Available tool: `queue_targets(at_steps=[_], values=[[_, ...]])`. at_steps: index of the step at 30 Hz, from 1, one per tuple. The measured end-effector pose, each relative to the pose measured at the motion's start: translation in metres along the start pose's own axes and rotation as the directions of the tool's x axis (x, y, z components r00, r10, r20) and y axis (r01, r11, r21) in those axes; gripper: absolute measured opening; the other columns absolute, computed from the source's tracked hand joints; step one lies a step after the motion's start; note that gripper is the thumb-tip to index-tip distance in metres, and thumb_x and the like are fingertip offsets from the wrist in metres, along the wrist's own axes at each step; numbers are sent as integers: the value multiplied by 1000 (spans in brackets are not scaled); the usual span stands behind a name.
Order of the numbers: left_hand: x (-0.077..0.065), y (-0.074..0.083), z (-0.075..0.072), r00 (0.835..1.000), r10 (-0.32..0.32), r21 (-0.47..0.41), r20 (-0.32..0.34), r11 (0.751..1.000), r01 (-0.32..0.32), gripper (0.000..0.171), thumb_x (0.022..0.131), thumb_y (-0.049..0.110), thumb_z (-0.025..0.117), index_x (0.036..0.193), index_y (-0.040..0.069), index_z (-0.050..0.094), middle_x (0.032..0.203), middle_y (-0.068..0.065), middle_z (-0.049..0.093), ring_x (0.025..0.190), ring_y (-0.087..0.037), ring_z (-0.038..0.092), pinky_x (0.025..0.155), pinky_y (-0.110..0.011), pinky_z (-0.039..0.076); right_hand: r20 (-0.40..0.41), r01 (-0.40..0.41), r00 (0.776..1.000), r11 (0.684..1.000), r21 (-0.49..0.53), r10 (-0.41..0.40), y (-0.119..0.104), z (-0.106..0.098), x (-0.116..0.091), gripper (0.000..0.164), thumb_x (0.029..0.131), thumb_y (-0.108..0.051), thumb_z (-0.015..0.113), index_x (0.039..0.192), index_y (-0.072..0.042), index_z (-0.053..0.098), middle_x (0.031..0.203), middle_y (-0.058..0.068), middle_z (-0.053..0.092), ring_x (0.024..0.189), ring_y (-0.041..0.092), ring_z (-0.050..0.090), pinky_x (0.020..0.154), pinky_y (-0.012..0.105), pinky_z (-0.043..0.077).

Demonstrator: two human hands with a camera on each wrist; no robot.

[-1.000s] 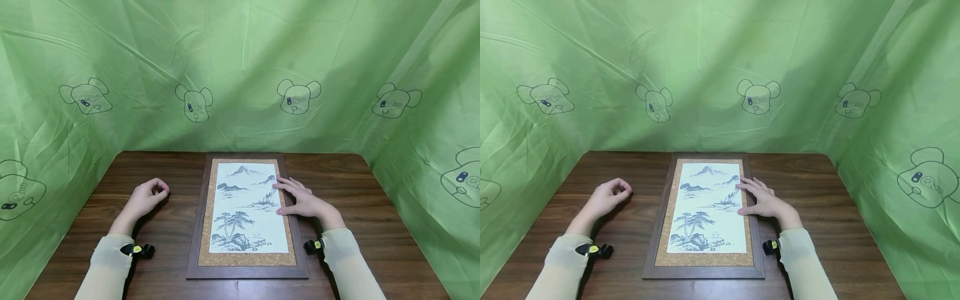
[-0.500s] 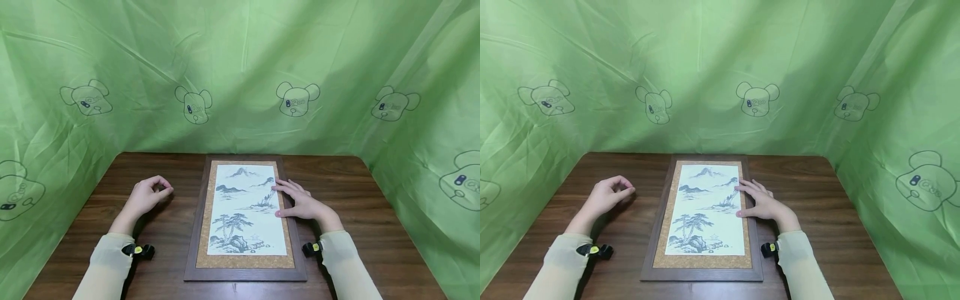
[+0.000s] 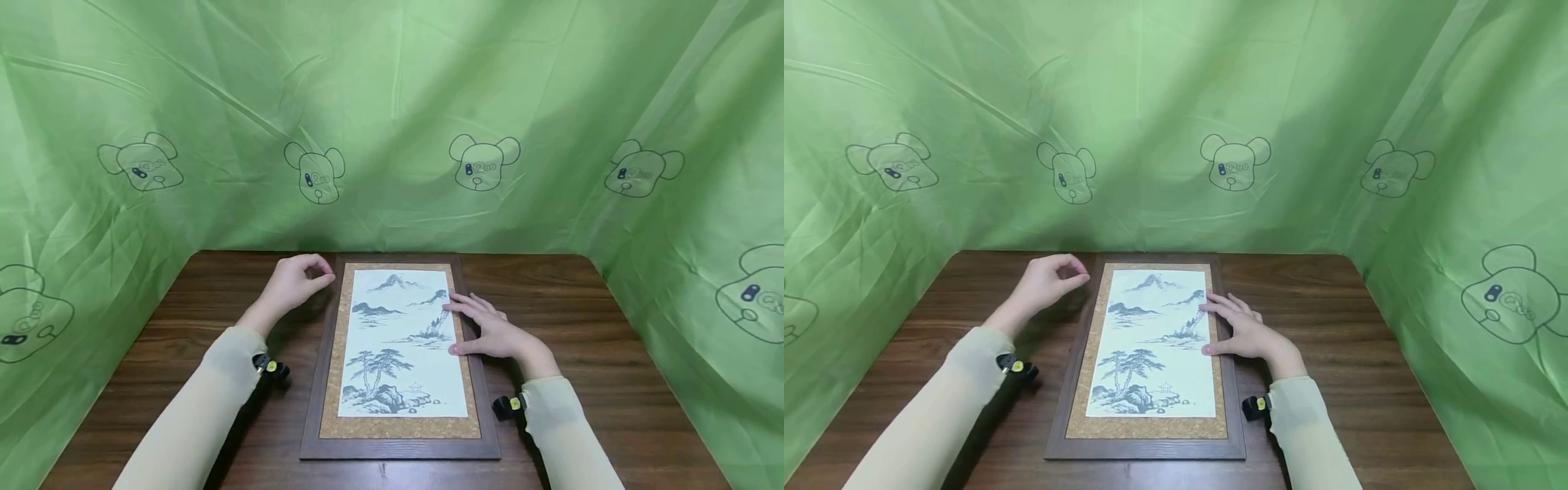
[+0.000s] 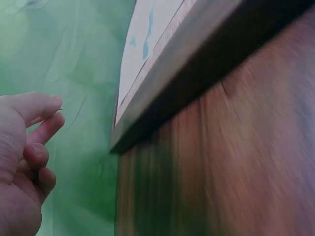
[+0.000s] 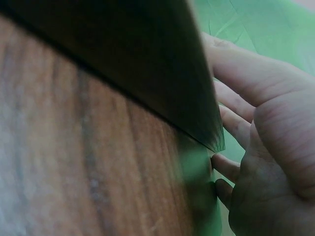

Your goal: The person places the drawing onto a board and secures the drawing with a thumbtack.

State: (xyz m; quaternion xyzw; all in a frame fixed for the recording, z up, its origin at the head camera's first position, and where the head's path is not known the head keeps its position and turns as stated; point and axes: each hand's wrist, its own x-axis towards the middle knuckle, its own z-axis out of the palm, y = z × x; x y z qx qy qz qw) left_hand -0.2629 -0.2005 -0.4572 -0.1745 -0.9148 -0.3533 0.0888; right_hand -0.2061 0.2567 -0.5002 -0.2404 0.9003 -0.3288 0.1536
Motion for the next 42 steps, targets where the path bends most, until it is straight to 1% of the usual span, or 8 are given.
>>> queue_targets(at_steps=[3, 7, 10, 17, 22, 28, 35, 42], values=[[17, 9, 13, 1000, 1, -14, 28, 1000, -1, 5, 99, 19, 82, 99, 14, 81, 95, 2, 77, 72, -19, 59, 69, -39, 50, 2, -10, 1000, 1000, 0, 10, 0, 0, 0, 90, 91, -55, 87, 167, -28, 48, 182, -2, 20, 168, 43, 2, 117, 88, 5], [34, 18, 29, 999, -19, -69, 50, 997, 22, 4, 99, 18, 81, 100, 14, 81, 96, 1, 77, 72, -20, 60, 68, -39, 51, 4, -22, 1000, 1000, 3, 22, -1, 0, -1, 90, 91, -55, 87, 167, -28, 47, 182, -2, 20, 168, 43, 2, 118, 87, 5], [44, 24, 40, 998, -24, -93, 65, 995, 30, 4, 98, 19, 81, 98, 15, 80, 97, 2, 78, 73, -21, 62, 70, -40, 53, 5, -24, 1000, 1000, 3, 24, 0, 0, -1, 90, 91, -55, 87, 167, -29, 48, 182, -3, 20, 168, 42, 2, 118, 87, 5], [63, 36, 63, 997, -22, -97, 75, 995, 29, 5, 98, 17, 77, 96, 17, 81, 97, 3, 77, 85, -19, 66, 80, -39, 55, 1, -14, 1000, 1000, 2, 14, 2, 0, -1, 90, 91, -55, 87, 167, -28, 47, 183, -2, 19, 168, 43, 2, 117, 87, 6], [69, 45, 83, 995, -23, -112, 95, 993, 33, 5, 100, 16, 77, 96, 17, 81, 97, 3, 77, 83, -20, 66, 77, -38, 54, -3, -10, 1000, 1000, 12, 10, 2, 1, -2, 90, 91, -54, 87, 167, -27, 47, 183, -2, 19, 167, 44, 2, 117, 87, 5], [74, 52, 103, 993, -30, -71, 118, 997, 39, 6, 102, 16, 79, 95, 16, 80, 96, 3, 77, 86, -18, 67, 79, -37, 56, -4, -6, 1000, 1000, 18, 6, 1, 0, -2, 90, 91, -52, 88, 166, -24, 48, 182, 0, 20, 167, 45, 2, 117, 88, 4], [80, 54, 111, 991, -66, -49, 118, 996, 72, 6, 101, 20, 81, 96, 17, 82, 95, 5, 78, 90, -17, 70, 82, -39, 56, -2, -15, 1000, 1000, 17, 15, -1, -2, 0, 90, 90, -52, 89, 167, -25, 48, 183, -1, 20, 167, 44, 2, 117, 88, 3], [81, 54, 115, 990, -61, -60, 127, 996, 69, 6, 101, 20, 83, 95, 18, 83, 96, 5, 80, 98, -18, 73, 90, -41, 58, 0, -4, 1000, 1000, 12, 4, -2, -3, 4, 90, 90, -54, 88, 166, -27, 48, 182, -3, 20, 167, 44, 2, 117, 88, 5]])
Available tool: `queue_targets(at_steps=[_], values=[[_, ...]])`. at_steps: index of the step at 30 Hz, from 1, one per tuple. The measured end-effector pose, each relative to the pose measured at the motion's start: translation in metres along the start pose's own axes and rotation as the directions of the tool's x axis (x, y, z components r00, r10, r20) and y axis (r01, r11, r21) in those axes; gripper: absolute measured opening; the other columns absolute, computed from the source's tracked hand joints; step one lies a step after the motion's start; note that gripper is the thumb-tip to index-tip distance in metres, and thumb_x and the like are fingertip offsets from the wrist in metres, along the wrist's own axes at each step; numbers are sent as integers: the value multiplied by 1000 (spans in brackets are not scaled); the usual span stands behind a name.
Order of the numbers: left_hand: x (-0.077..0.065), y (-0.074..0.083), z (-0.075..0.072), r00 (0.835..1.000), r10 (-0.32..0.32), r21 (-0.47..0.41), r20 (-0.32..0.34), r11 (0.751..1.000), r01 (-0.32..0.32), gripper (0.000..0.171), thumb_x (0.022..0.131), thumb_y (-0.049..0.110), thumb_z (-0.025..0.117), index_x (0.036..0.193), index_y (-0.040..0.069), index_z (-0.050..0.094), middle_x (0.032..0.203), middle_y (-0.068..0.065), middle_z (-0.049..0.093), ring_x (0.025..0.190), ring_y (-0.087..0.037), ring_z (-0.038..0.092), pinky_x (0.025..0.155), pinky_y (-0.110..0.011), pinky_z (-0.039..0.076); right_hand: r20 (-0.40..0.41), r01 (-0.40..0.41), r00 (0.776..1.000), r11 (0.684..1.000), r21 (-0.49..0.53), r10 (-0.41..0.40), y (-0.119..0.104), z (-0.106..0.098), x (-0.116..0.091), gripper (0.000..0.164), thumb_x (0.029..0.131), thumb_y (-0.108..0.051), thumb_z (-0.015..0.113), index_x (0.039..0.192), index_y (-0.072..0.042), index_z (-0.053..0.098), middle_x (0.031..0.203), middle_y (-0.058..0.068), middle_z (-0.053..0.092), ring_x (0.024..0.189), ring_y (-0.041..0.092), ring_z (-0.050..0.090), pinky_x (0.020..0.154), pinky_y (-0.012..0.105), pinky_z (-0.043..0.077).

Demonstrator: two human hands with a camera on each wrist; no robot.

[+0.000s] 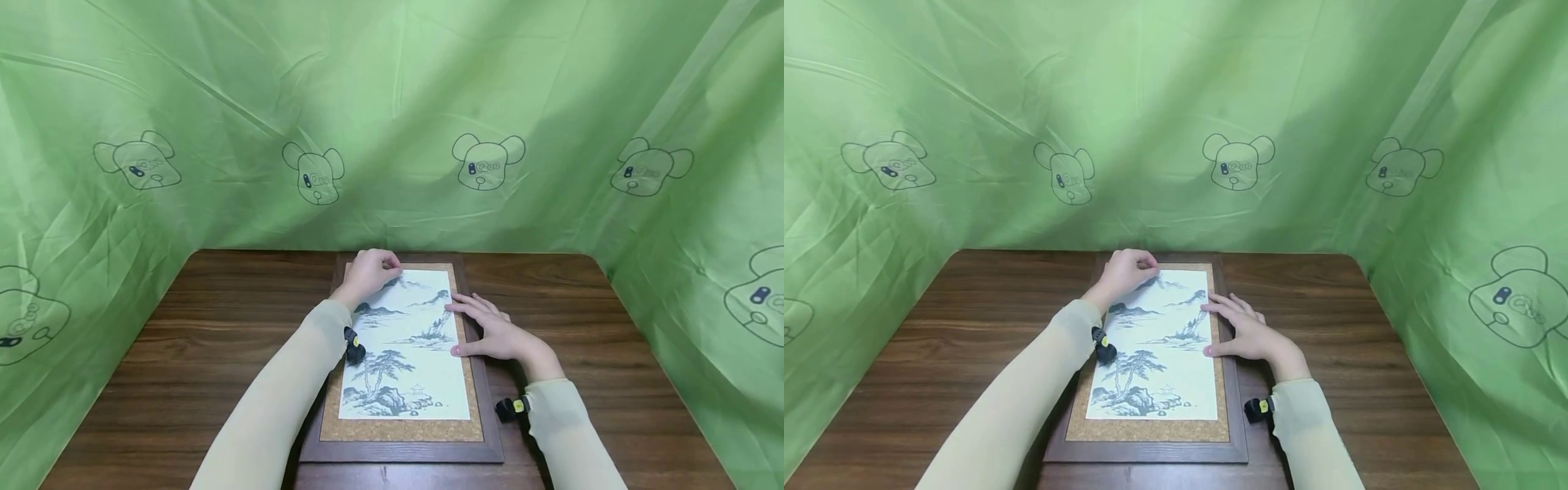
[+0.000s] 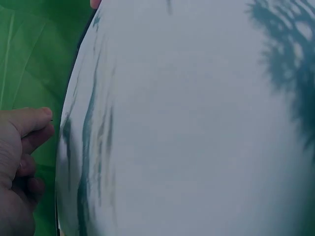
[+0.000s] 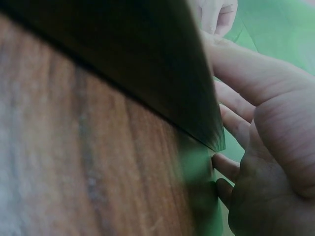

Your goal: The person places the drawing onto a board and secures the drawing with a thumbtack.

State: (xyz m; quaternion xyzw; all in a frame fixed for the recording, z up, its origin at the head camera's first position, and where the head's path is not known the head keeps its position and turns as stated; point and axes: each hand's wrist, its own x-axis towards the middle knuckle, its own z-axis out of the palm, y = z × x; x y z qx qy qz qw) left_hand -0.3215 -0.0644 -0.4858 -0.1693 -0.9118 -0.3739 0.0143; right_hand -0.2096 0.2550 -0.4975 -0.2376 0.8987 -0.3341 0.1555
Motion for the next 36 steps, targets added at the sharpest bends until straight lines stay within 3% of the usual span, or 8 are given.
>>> queue_targets(at_steps=[5, 21, 25, 36], values=[[2, 0, 4, 1000, 3, 20, 13, 1000, -3, 5, 101, 20, 82, 96, 18, 83, 98, 5, 80, 103, -20, 72, 96, -43, 57, 2, -6, 1000, 1000, 4, 6, 0, -1, 1, 90, 90, -55, 88, 166, -28, 48, 182, -3, 20, 167, 44, 2, 117, 88, 5], [3, -2, 9, 999, 38, 144, 30, 989, -42, 6, 101, 21, 83, 96, 18, 84, 102, 3, 81, 101, -21, 74, 96, -42, 57, -3, -16, 1000, 1000, -4, 16, 2, 1, 1, 89, 90, -55, 88, 166, -29, 48, 182, -3, 20, 168, 43, 2, 116, 88, 6], [0, 0, 9, 998, 64, 169, 28, 983, -68, 5, 101, 21, 82, 96, 19, 85, 102, 3, 82, 102, -22, 75, 96, -44, 58, 0, -21, 1000, 1000, -4, 21, 1, 1, -1, 89, 90, -55, 88, 166, -29, 48, 182, -4, 19, 168, 43, 2, 116, 88, 5], [-7, 4, 9, 998, 56, 198, 27, 978, -60, 5, 101, 21, 82, 97, 20, 85, 102, 3, 82, 101, -21, 75, 95, -42, 59, 3, -7, 1000, 1000, -12, 7, 3, 2, -4, 90, 90, -55, 88, 166, -30, 48, 182, -4, 20, 168, 43, 3, 117, 88, 6]])
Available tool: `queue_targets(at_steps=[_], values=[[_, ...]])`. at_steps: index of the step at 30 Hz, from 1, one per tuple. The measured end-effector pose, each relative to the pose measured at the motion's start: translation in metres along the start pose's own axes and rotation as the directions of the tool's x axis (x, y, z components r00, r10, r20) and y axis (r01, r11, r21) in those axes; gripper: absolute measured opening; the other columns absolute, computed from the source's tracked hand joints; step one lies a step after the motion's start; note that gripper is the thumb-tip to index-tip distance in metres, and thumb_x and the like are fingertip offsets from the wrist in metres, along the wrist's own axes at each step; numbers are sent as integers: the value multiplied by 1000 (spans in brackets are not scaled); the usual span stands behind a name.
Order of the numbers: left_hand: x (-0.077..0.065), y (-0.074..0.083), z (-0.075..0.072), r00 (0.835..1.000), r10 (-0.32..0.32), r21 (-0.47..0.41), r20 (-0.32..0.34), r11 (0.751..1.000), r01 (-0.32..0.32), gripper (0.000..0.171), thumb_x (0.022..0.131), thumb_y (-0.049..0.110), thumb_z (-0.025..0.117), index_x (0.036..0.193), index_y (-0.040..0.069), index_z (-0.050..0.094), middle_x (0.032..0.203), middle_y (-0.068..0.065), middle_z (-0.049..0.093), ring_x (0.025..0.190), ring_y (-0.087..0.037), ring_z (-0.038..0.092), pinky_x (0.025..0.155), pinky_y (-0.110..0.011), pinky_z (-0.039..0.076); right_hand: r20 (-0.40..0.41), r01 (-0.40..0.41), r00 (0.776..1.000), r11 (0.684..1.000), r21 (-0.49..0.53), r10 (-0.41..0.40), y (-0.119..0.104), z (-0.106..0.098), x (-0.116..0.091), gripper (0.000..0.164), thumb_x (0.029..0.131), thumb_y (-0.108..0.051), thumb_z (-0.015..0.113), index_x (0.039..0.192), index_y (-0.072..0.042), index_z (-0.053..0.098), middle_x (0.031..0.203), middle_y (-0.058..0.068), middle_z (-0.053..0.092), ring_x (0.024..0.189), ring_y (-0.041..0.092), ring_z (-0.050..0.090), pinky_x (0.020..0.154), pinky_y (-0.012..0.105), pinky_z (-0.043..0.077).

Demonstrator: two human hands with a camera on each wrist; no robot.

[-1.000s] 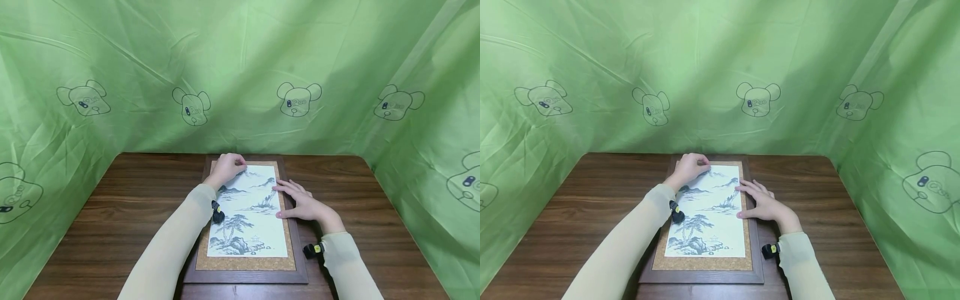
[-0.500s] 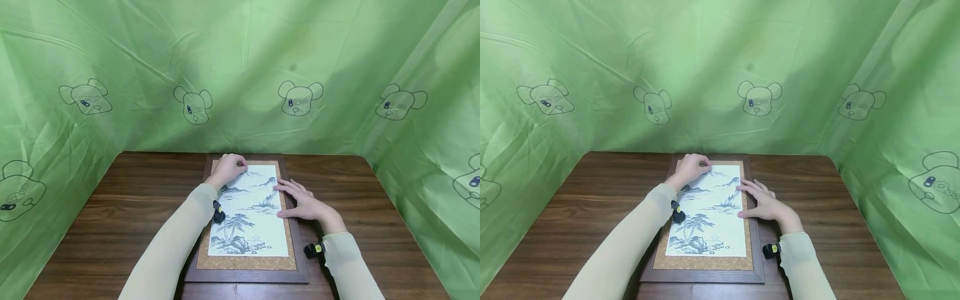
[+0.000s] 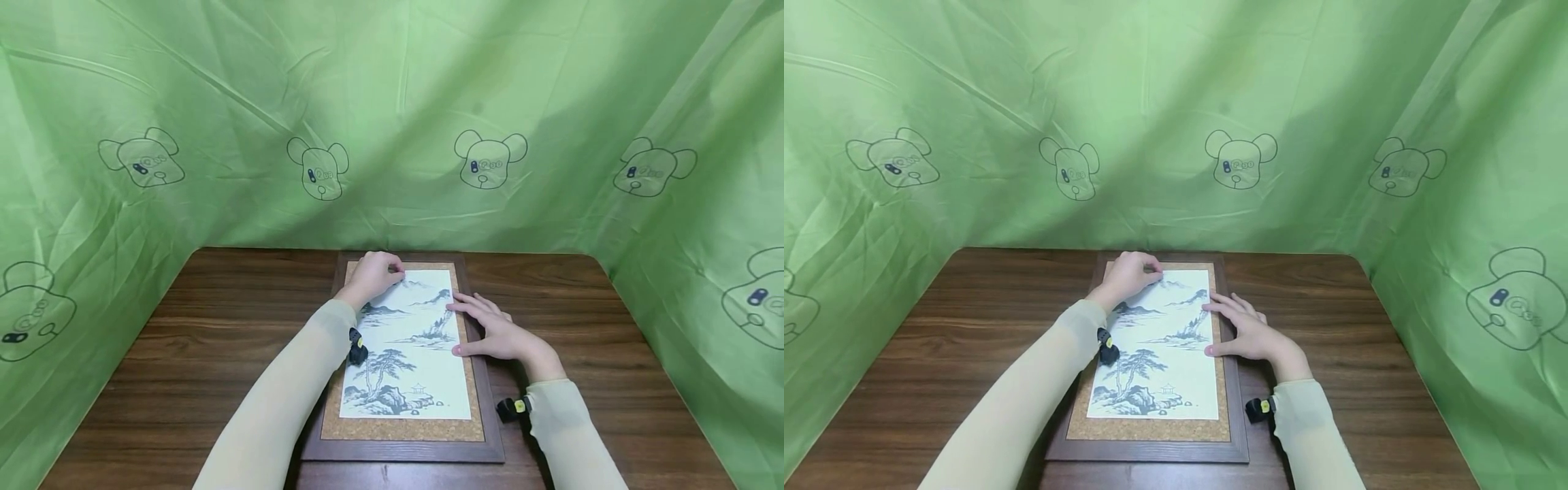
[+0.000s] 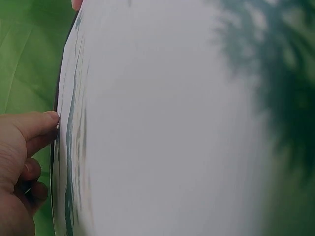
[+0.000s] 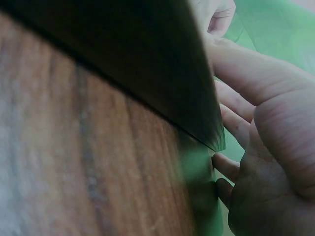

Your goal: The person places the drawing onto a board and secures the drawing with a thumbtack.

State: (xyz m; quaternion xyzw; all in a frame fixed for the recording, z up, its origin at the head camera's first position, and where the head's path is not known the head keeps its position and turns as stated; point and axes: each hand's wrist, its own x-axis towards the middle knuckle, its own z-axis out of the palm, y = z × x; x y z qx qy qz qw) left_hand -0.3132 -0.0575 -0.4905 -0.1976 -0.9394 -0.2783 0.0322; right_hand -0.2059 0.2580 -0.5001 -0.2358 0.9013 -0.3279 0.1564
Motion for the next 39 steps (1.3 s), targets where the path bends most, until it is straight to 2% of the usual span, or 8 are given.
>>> queue_targets(at_steps=[15, 27, 33, 39], values=[[4, 0, 0, 1000, -23, 7, 20, 1000, 22, 6, 101, 21, 83, 95, 20, 86, 101, 4, 82, 101, -20, 74, 94, -42, 59, -7, -7, 1000, 1000, -6, 7, 1, 1, 3, 90, 89, -57, 88, 166, -30, 49, 182, -4, 20, 168, 42, 3, 117, 87, 7], [7, -3, 0, 1000, 9, 38, 22, 999, -10, 5, 101, 22, 83, 98, 19, 87, 105, 2, 82, 104, -21, 75, 95, -42, 59, -12, -7, 1000, 1000, -3, 7, 3, 1, 6, 90, 90, -57, 88, 166, -31, 48, 182, -5, 20, 168, 42, 3, 117, 87, 7], [7, -7, 1, 999, 36, 21, 28, 999, -36, 7, 101, 20, 82, 101, 16, 88, 110, -2, 82, 107, -22, 76, 98, -40, 59, -10, -11, 1000, 1000, -4, 11, 3, 1, 7, 90, 90, -57, 88, 166, -30, 48, 182, -3, 21, 168, 43, 3, 117, 87, 6], [6, -8, -2, 998, 25, 6, 54, 1000, -25, 8, 101, 19, 82, 103, 15, 89, 111, -3, 81, 109, -23, 75, 99, -39, 59, -10, -5, 1000, 1000, -1, 5, 2, 2, 5, 89, 90, -56, 88, 165, -29, 49, 182, -3, 21, 167, 43, 3, 117, 87, 6]])
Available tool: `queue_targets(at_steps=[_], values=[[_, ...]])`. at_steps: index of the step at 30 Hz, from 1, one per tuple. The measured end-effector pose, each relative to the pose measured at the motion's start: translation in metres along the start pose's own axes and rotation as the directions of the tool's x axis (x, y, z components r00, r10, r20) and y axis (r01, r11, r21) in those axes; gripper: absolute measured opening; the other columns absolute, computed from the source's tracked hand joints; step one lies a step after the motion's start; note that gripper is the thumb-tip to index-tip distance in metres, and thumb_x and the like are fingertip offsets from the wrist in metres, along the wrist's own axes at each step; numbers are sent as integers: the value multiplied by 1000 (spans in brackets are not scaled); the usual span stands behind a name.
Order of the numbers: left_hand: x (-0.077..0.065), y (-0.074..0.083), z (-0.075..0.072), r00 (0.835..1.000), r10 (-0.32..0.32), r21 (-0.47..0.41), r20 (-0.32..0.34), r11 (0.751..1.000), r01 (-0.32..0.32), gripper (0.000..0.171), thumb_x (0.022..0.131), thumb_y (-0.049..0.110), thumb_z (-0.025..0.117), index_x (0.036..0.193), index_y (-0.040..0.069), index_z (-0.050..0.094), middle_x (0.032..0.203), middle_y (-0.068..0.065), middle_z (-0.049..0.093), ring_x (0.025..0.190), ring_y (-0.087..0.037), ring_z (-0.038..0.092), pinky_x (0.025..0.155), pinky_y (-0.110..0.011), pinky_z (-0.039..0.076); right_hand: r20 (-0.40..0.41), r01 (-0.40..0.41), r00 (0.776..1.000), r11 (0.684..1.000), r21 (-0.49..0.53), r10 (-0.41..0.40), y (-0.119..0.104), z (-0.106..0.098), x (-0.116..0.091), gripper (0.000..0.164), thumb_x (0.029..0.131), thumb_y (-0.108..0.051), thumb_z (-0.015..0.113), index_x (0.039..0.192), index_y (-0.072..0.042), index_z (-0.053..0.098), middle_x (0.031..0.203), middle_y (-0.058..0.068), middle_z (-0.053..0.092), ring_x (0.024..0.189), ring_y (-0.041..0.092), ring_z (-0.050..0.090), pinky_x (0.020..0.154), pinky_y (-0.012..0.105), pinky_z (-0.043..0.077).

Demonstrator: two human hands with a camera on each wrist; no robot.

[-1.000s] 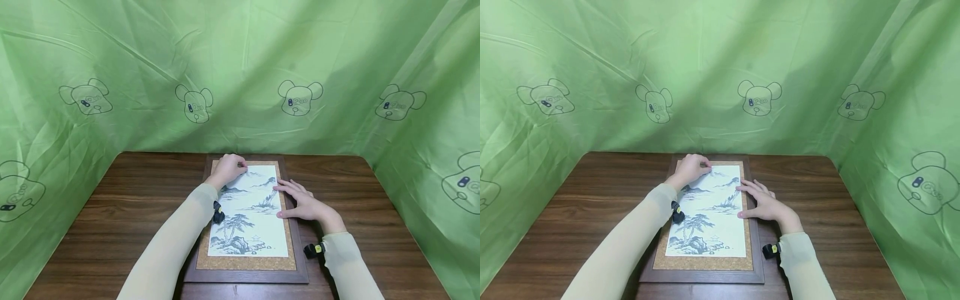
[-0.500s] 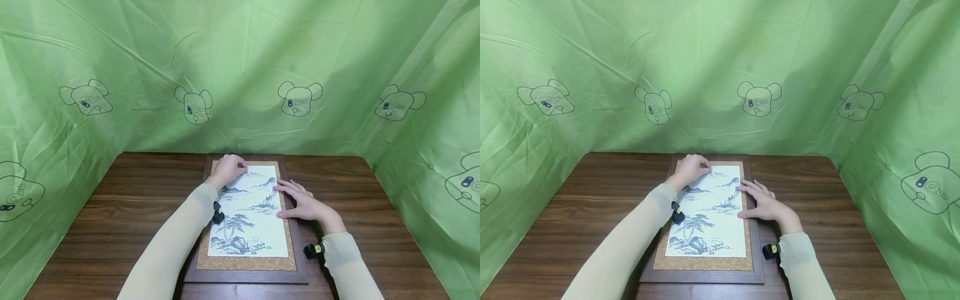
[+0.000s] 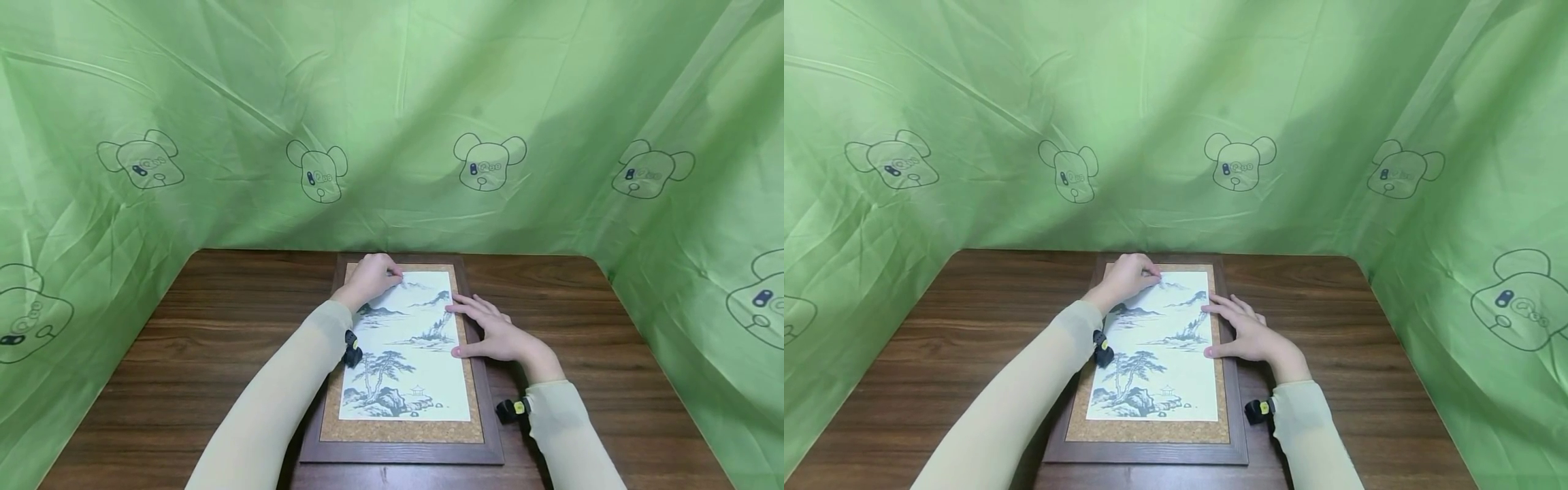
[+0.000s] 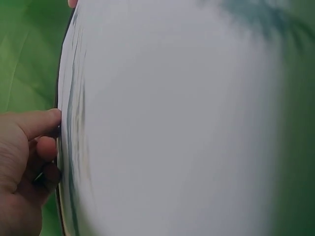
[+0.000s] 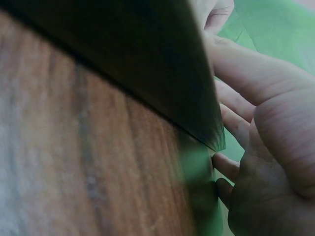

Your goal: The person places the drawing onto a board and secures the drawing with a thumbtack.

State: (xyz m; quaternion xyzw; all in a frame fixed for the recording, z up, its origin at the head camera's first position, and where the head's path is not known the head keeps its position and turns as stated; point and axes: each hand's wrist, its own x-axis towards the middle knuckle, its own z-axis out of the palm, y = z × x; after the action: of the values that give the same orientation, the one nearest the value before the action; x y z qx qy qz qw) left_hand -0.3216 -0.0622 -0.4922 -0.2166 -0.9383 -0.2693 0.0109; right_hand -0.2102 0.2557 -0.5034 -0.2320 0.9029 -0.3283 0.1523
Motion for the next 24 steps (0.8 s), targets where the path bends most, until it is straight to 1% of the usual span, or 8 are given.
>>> queue_targets(at_steps=[3, 10, 15, 21, 24], values=[[-1, 1, -2, 1000, 8, -11, 28, 1000, -7, 8, 102, 17, 81, 103, 13, 88, 112, -4, 81, 110, -24, 74, 101, -40, 58, -1, 9, 1000, 1000, 2, -9, -1, 0, -1, 89, 90, -55, 88, 165, -27, 49, 182, -2, 21, 167, 44, 3, 117, 88, 6], [-1, -2, -8, 994, 45, -70, 95, 997, -39, 10, 104, 13, 78, 105, 9, 87, 117, -7, 77, 117, -25, 70, 107, -39, 55, 0, 4, 1000, 1000, 0, -4, -3, -1, -2, 90, 90, -54, 88, 166, -27, 49, 182, -1, 20, 167, 44, 3, 116, 88, 6], [-1, -2, -11, 989, 54, -52, 137, 998, -47, 13, 105, 11, 75, 108, 10, 87, 121, -7, 73, 120, -26, 68, 109, -40, 53, 5, -7, 1000, 1000, 2, 7, -3, -1, -1, 89, 90, -54, 88, 166, -28, 49, 182, -3, 20, 168, 43, 2, 117, 87, 6], [0, -3, -12, 984, 75, -22, 161, 997, -72, 15, 107, 9, 72, 110, 10, 87, 124, -7, 71, 121, -26, 68, 108, -40, 54, 6, -5, 1000, 1000, 8, 5, -5, -2, 0, 89, 91, -52, 88, 166, -26, 49, 182, -2, 20, 167, 44, 2, 117, 87, 5], [0, -3, -13, 983, 71, -28, 170, 997, -67, 16, 107, 10, 71, 113, 10, 87, 124, -7, 71, 121, -26, 67, 107, -40, 55, 8, -5, 1000, 1000, 11, 5, -5, -2, 0, 89, 91, -52, 88, 166, -26, 48, 183, -2, 19, 168, 43, 2, 117, 87, 4]])
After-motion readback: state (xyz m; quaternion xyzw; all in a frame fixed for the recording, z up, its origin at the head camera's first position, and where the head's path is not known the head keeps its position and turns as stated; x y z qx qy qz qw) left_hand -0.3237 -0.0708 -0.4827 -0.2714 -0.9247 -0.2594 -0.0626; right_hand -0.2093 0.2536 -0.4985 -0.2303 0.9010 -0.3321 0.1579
